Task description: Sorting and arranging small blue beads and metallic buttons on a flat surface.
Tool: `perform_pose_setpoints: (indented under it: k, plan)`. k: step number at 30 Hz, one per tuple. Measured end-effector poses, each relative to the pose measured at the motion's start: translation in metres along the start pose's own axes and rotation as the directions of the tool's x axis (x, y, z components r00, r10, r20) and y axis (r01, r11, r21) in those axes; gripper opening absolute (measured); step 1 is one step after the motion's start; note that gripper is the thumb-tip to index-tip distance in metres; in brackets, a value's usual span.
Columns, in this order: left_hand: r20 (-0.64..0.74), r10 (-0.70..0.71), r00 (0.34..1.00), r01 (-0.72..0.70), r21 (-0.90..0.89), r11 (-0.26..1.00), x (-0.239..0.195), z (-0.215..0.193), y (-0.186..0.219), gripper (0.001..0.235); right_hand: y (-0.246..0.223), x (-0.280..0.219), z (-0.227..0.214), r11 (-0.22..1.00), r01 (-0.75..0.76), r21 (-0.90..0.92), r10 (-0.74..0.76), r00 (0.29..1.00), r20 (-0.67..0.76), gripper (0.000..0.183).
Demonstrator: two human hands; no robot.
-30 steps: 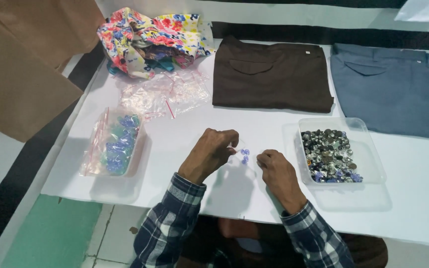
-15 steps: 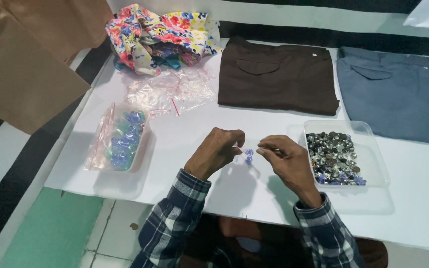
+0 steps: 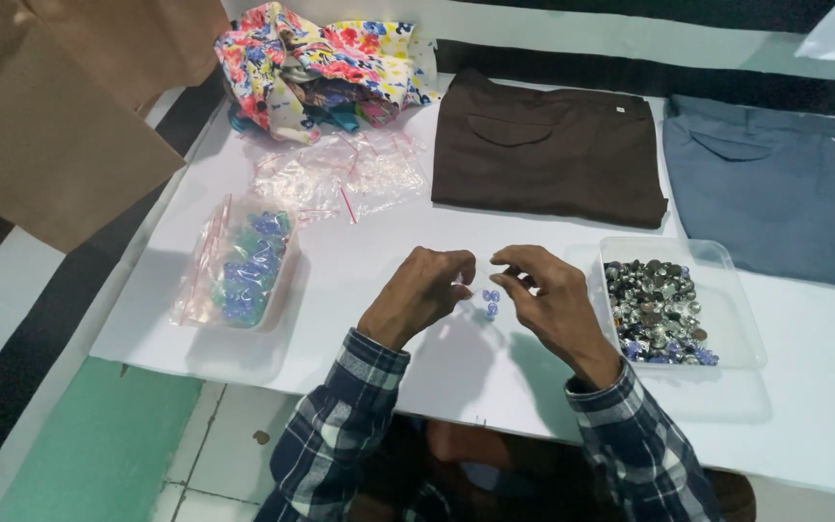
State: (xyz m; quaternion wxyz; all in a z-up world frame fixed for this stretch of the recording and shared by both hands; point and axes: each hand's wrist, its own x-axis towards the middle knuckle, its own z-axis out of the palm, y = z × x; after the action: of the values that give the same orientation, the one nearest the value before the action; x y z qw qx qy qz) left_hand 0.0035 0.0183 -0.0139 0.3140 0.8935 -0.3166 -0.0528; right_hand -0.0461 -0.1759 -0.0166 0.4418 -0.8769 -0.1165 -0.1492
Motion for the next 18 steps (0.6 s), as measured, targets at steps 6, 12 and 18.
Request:
perform_pose_setpoints:
  k: [6,12,18]
  plan:
    - [-0.011,-0.031,0.999,0.031,0.001,1.000,-0.006,-0.009,-0.002,0.026,0.022,-0.005,0.009,0.925,-0.092,-0.368,0.235,0.900,0.367,0.038]
    - [-0.005,-0.039,0.999,0.039,0.020,0.999,0.000,0.000,-0.002,0.025,0.063,-0.017,0.033,0.870,-0.046,-0.491,0.238,0.911,0.337,0.026]
    - [0.028,-0.072,0.997,0.072,0.019,0.997,0.007,0.006,0.001,0.026,0.068,-0.024,0.023,0.945,-0.230,-0.231,0.273,0.946,0.176,0.022]
